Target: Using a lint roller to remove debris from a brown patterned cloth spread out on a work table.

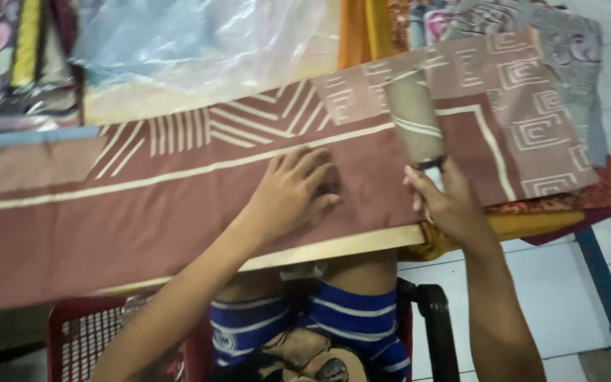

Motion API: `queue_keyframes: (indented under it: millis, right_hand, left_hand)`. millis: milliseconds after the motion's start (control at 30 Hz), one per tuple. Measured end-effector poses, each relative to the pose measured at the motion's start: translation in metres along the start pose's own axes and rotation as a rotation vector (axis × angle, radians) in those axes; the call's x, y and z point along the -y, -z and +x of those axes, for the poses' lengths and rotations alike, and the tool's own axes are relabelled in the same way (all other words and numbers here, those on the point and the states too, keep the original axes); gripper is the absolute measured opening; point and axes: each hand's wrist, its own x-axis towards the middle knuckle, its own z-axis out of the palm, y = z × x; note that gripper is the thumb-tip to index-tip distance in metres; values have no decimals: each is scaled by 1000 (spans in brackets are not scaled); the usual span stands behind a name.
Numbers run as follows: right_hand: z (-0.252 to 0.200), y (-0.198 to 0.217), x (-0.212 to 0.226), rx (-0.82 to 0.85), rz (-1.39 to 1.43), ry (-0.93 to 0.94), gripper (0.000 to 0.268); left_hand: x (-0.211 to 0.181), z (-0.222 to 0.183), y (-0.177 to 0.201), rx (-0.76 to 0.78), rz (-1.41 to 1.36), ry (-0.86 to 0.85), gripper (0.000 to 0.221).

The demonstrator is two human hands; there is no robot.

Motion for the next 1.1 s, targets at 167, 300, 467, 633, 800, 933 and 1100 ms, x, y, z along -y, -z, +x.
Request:
queue_keyframes:
  millis: [167, 300, 467, 633, 800, 933, 1100]
  right_hand:
    - [-14, 70, 2, -299, -35, -55, 14]
    - [-17, 130, -41, -692, -534, 81, 24]
    - [-14, 160, -42, -759, -547, -147, 37]
    - [-6, 169, -30, -646, -345, -482, 45]
    - [-6, 179, -10, -636, -216, -685, 35]
    - [-8, 182, -8, -678, -176, -752, 32]
    - [-9, 181, -20, -705, -273, -801, 39]
  left_hand:
    - [-30, 65, -17, -53, -76, -187, 61]
    - [-48, 103, -36, -26, -161, -305, 69]
    - [-63, 150, -54, -47, -224, -425, 60]
    - [-70, 190, -78, -29, -206, -484, 61]
    - [-71, 205, -101, -3, -240, -540, 66]
    - [-70, 210, -97, 4, -263, -560, 67]
    - [-68, 211, -97, -13, -347, -530, 63]
